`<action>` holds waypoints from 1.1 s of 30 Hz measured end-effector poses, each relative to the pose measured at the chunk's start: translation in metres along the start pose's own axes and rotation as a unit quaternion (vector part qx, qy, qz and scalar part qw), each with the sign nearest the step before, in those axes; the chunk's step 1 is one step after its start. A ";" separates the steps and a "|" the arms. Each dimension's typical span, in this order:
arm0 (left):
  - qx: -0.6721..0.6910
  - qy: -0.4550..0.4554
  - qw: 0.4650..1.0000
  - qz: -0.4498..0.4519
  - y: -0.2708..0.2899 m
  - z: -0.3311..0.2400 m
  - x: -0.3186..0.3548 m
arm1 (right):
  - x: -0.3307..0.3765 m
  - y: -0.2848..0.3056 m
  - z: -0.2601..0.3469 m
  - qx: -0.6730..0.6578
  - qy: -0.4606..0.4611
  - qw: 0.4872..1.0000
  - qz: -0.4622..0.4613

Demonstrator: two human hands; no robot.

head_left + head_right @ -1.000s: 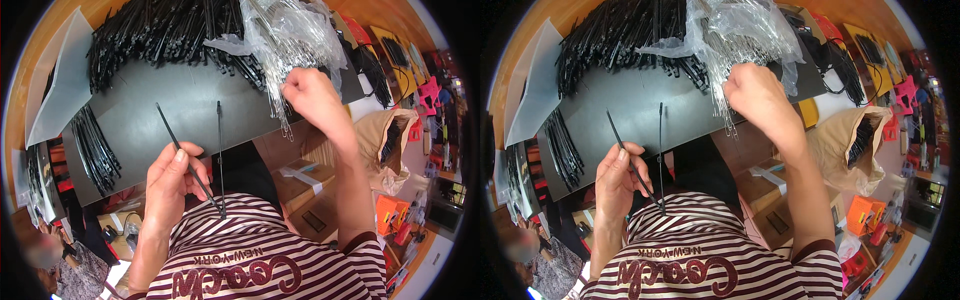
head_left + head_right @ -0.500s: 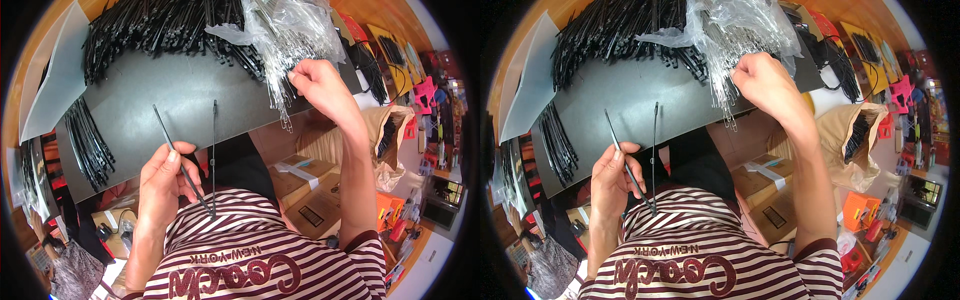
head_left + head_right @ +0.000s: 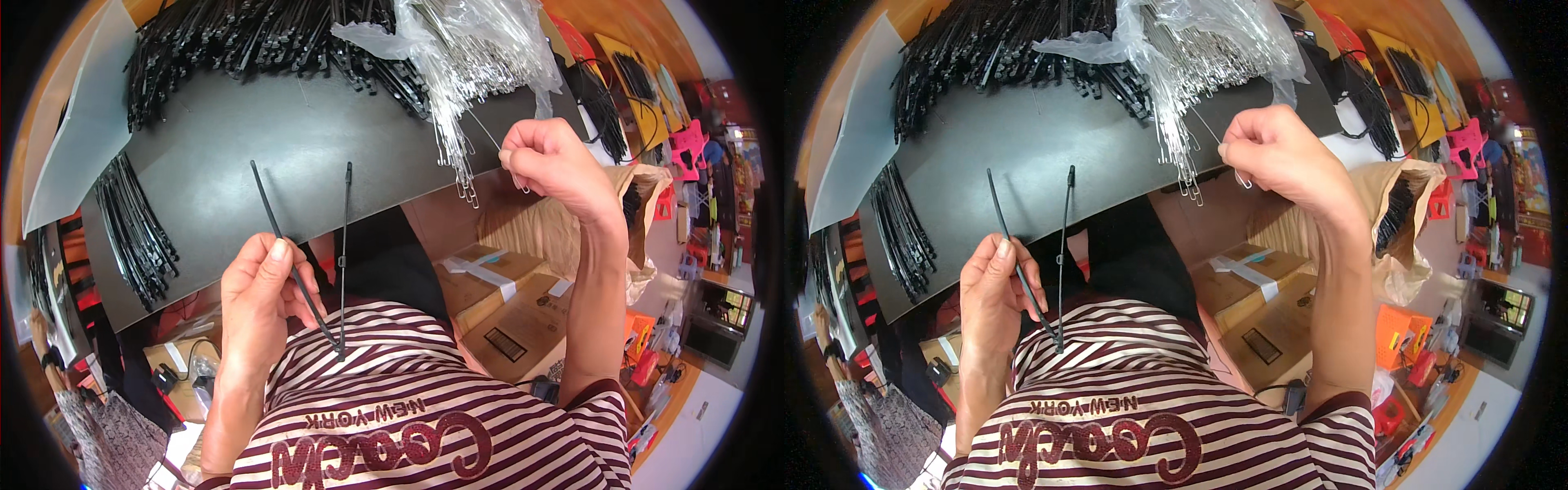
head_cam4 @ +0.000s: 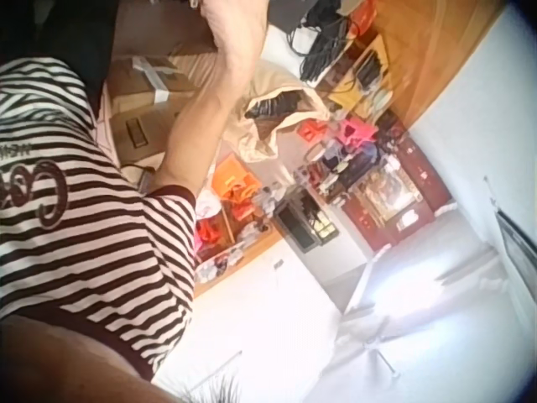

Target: The person assembles wiper components by picking up plastic frames and metal wires, threading the wires into the plastic frames by hand, and stacking the finished pieces on the table.

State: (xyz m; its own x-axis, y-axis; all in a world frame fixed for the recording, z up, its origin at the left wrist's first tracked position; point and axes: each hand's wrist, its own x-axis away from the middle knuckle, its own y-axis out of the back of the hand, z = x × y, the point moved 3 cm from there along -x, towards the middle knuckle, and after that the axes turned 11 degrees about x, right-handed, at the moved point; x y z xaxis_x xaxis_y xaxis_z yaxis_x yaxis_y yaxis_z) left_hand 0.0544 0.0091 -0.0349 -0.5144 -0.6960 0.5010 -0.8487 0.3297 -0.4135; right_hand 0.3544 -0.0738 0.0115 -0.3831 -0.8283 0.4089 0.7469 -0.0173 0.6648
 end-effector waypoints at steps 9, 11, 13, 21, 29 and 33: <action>0.012 -0.003 1.000 0.013 0.002 -0.003 -0.002 | 0.036 -0.005 -0.022 -0.174 -0.033 0.982 0.072; 0.018 -0.002 1.000 0.008 0.004 -0.003 -0.002 | 0.039 -0.004 -0.031 -0.147 -0.067 0.985 0.064; 0.032 -0.008 0.999 0.030 0.008 -0.003 -0.004 | 0.037 -0.005 -0.033 -0.157 -0.063 0.984 0.057; 0.029 -0.012 0.999 0.013 0.000 -0.007 -0.004 | 0.014 -0.005 -0.013 -0.107 0.048 0.992 -0.053; 0.050 -0.032 0.998 0.026 0.007 -0.014 0.002 | 0.047 -0.010 0.022 -0.184 0.045 0.981 -0.050; 0.059 -0.047 0.997 0.028 -0.001 -0.020 0.000 | 0.045 -0.076 0.040 -0.350 0.100 0.930 0.047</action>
State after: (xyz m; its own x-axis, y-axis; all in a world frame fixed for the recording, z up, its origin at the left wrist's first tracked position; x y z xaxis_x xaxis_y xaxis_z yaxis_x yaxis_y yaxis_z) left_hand 0.0531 0.0211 -0.0194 -0.5423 -0.7368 0.4038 -0.7960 0.2968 -0.5275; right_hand 0.2592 -0.0873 0.0045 -0.2421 -0.9312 0.2725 0.9697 -0.2420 0.0345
